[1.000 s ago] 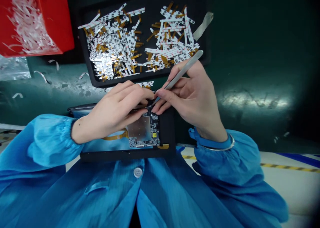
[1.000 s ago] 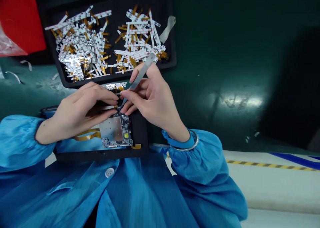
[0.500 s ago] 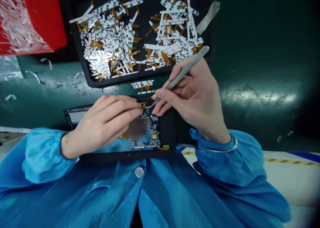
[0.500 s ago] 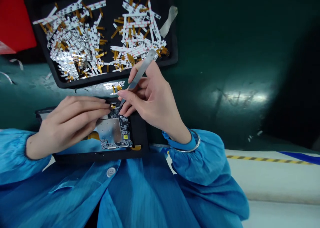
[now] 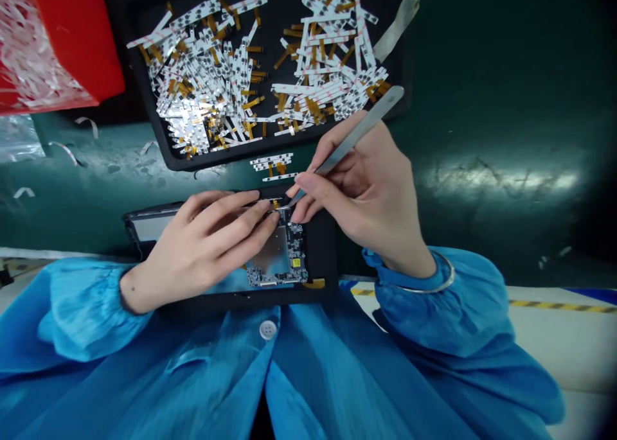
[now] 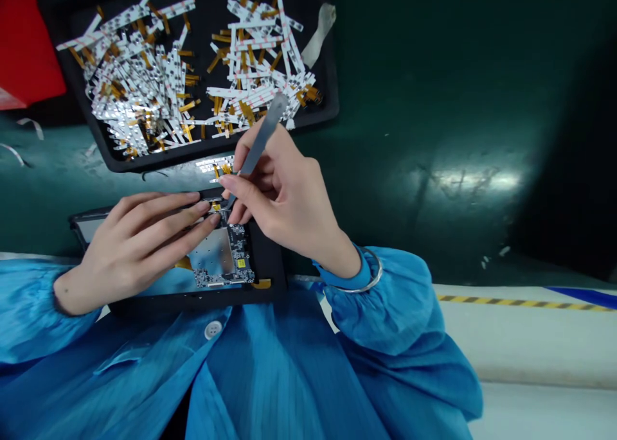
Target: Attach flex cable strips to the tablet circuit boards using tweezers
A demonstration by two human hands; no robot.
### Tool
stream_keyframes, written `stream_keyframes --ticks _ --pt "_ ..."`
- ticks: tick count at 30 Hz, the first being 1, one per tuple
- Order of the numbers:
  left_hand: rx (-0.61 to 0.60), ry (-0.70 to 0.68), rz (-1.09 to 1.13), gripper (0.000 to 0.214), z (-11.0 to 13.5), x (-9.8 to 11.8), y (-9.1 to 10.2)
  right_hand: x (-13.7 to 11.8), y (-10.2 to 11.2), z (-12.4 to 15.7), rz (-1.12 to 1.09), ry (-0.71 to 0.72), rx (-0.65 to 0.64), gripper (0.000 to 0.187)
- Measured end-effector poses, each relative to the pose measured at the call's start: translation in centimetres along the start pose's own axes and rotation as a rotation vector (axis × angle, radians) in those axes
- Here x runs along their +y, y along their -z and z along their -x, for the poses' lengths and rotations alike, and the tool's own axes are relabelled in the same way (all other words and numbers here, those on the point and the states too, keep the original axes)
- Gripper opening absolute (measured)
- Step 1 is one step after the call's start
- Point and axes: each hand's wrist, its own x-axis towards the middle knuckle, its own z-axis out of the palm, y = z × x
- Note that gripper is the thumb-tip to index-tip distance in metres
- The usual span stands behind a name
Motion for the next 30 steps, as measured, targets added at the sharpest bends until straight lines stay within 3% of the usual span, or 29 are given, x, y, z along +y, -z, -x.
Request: stream_keyframes --ticks 5,8,12,15,18,21,25,30 --pt "-0.031 0.013 0.077 0.038 0.6 -0.5 0.1 -0.4 0.6 1.0 -0.01 0.107 0.162 0.013" --pt "-0.021 0.054 0.111 0.041 0.8 -0.5 -0.1 -1.2 1.4 3.4 0.031 0.144 0.271 0.026" --pt "0.058 0.091 0.095 0.034 0.3 0.4 -0.3 -2.7 1.9 8.6 0.294 -0.05 0.189 0.026" --pt "0.122 0.065 0.082 0.027 -0.6 1.7 -0.4 -3.1 0.8 12.7 0.556 -0.196 0.125 0.018" --pt "0.078 -0.036 0.108 0.025 -1.6 2.7 -0.7 -2.2 -1.5 15.3 0.684 -0.255 0.228 0.004" --pt "0.052 -0.061 0.162 0.019 -2.4 2.9 -1.1 -0.7 -3.9 15.9 0.707 -0.172 0.38 0.009" --pt "0.068 0.026 0.201 0.01 -2.3 2.3 -1.0 0.9 -5.8 15.3 0.717 -0.044 0.523 0.011" --pt "0.099 0.124 0.216 0.015 -0.9 1.5 -0.2 1.8 -6.0 15.2 0.754 0.143 0.498 0.017"
